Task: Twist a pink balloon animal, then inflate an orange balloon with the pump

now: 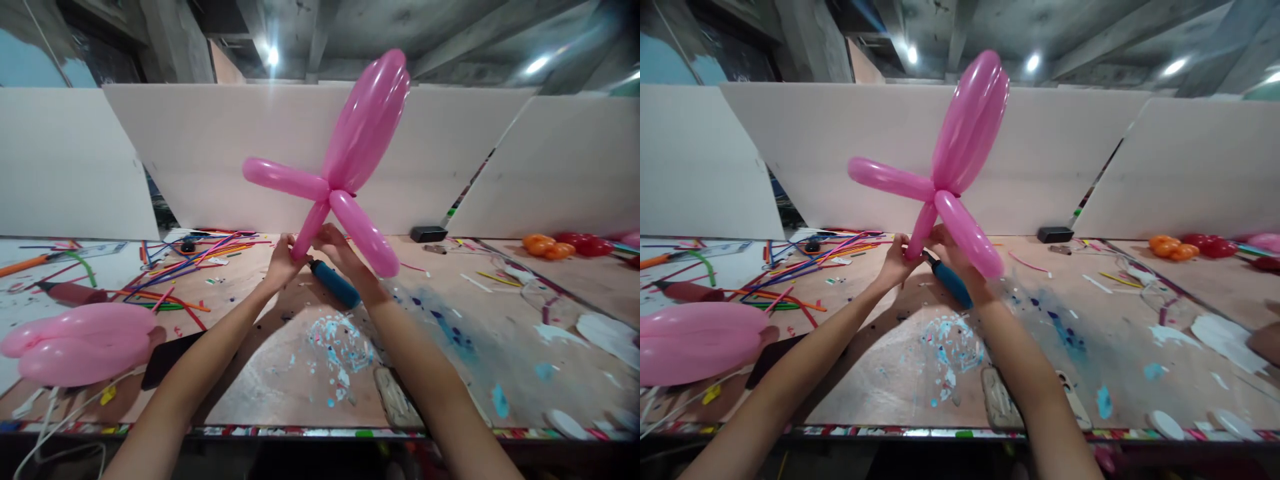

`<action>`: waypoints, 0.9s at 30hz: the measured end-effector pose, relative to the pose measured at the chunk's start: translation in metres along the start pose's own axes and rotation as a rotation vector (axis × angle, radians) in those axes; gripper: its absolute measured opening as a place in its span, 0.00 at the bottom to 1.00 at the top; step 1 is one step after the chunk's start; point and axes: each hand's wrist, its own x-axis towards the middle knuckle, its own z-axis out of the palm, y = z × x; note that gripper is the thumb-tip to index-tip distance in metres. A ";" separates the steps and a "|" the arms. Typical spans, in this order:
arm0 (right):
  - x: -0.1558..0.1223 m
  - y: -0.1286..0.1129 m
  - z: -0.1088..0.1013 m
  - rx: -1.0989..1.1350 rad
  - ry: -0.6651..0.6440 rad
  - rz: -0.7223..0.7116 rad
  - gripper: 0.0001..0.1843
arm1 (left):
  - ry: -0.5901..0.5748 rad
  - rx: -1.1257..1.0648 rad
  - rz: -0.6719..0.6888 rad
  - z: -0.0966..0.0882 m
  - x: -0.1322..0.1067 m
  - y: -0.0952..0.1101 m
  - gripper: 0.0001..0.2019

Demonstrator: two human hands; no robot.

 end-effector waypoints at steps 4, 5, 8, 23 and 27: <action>-0.001 0.005 0.004 0.013 -0.109 -0.006 0.18 | 0.000 0.048 -0.015 0.005 -0.003 -0.004 0.26; -0.001 0.008 0.004 0.027 -0.117 0.007 0.19 | -0.033 0.012 -0.024 0.005 -0.003 -0.003 0.27; 0.004 0.017 0.002 0.110 -0.123 -0.030 0.18 | -0.248 -0.216 -0.044 0.002 -0.001 0.001 0.26; 0.003 0.040 0.004 0.069 0.022 -0.082 0.19 | -0.286 -0.197 -0.085 0.001 0.002 -0.012 0.26; 0.003 0.038 0.004 0.110 -0.027 0.041 0.22 | -0.485 -0.332 -0.159 0.001 0.002 -0.006 0.27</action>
